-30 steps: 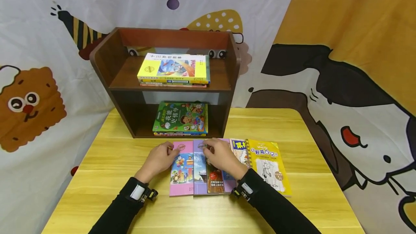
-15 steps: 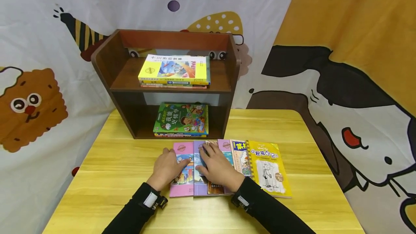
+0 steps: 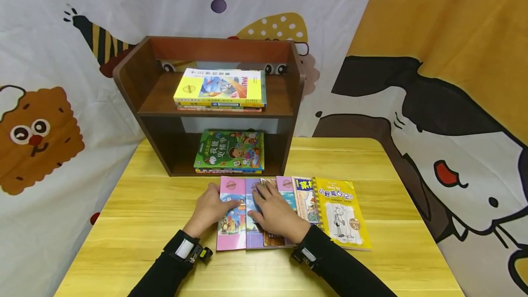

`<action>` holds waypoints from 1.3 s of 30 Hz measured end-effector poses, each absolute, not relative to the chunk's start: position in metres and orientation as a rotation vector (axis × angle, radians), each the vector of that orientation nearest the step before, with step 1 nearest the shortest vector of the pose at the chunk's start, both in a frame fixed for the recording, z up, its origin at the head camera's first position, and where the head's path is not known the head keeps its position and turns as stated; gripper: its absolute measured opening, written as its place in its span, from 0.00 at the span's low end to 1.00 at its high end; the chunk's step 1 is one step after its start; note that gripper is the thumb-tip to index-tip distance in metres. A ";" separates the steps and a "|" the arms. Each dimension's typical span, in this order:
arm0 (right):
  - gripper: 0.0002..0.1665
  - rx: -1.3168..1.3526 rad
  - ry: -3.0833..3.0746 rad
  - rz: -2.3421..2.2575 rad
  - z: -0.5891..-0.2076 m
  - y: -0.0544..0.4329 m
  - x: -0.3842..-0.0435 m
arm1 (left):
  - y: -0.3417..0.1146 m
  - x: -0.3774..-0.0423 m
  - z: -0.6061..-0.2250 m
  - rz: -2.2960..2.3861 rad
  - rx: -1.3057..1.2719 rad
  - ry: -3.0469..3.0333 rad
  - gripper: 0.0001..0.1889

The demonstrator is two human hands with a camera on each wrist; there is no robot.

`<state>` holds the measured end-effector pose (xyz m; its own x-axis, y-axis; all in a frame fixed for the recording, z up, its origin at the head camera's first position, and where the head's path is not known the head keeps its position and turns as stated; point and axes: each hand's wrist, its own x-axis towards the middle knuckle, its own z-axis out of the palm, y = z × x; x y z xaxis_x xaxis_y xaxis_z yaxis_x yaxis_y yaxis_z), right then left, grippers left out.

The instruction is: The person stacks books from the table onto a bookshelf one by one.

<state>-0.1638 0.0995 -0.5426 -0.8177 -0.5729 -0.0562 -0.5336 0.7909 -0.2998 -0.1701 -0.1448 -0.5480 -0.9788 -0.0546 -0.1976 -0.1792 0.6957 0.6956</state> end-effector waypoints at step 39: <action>0.39 -0.327 2.136 -1.735 -0.507 0.081 -0.165 | -0.166 -0.169 -0.474 1.960 0.089 2.459 0.36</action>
<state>-0.1649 0.0815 -0.5071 -0.9054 -0.4021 -0.1360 0.0508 0.2155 -0.9752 -0.1685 -0.1655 -0.4737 -0.9984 0.0417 0.0384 0.0467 0.2222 0.9739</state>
